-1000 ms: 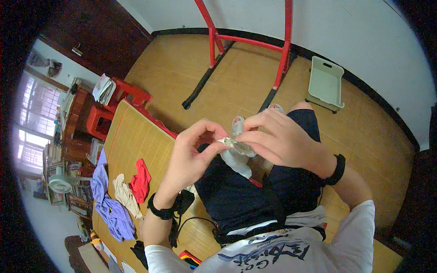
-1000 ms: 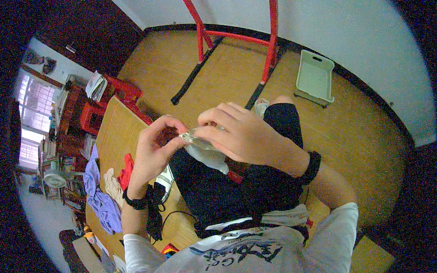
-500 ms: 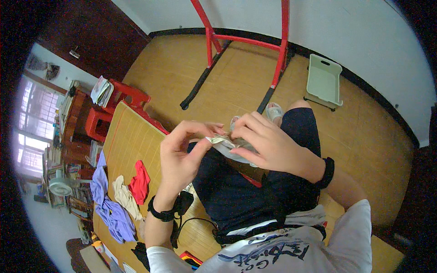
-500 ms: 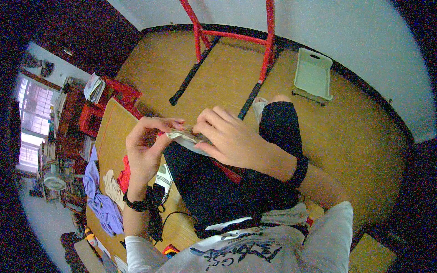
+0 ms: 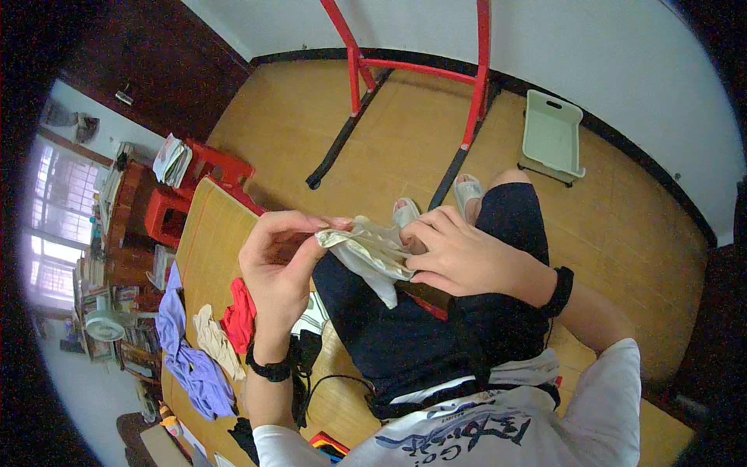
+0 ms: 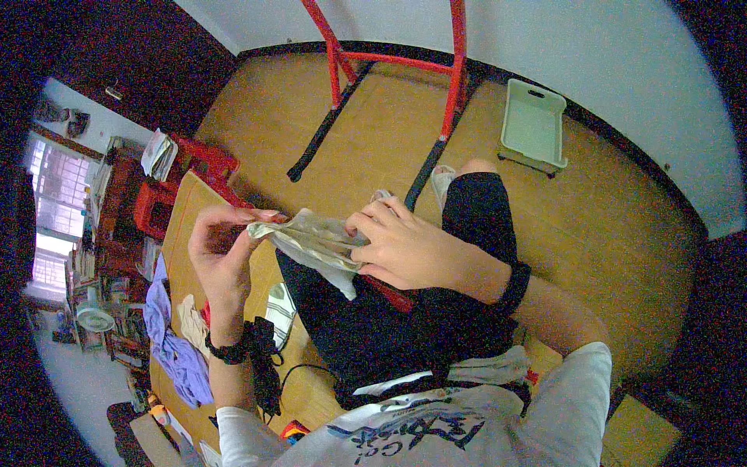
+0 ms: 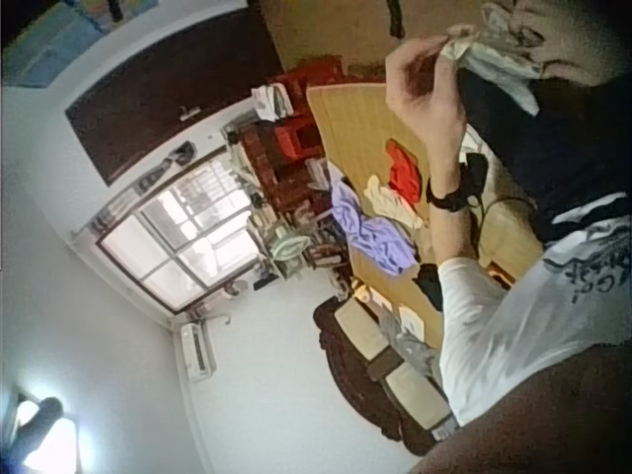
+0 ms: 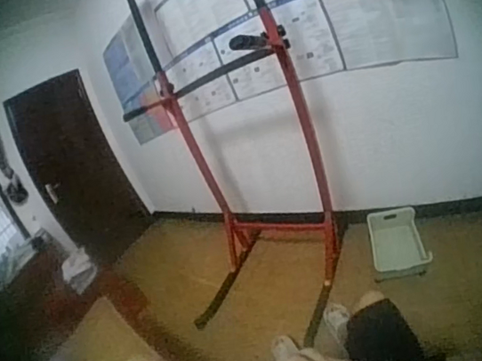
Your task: Folding various clothing items including shirts, socks, and underwear on the lap and a nearby surface.
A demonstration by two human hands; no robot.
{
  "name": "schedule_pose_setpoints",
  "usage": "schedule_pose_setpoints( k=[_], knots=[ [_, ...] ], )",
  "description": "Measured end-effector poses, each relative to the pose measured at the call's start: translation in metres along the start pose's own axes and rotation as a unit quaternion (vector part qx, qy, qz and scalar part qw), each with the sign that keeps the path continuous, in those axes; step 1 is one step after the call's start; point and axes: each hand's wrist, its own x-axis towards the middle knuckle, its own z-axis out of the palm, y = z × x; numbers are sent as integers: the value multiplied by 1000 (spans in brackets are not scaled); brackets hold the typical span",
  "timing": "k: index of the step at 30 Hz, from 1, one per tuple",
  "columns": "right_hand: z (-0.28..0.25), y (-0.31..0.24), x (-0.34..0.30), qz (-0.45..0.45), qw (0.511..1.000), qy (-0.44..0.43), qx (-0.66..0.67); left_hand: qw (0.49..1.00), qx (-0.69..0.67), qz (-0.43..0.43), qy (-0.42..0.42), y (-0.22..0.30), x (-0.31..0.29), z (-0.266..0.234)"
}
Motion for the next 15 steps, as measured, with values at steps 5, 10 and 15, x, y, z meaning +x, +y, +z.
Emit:
schedule_pose_setpoints(
  k=[5, 10, 15],
  knots=[
    [0, 10, -4, -16, 997, 50, -58, 1000, -10, 13, 0, -2, -1, -5],
    [-19, 18, -8, 14, 995, 7, -95, 998, 32, -23, 46, -5, -2, -11],
    [-20, 19, -10, 7, 994, -25, -105, 998, 13, -15, 57, -12, -2, -9]
  ],
)
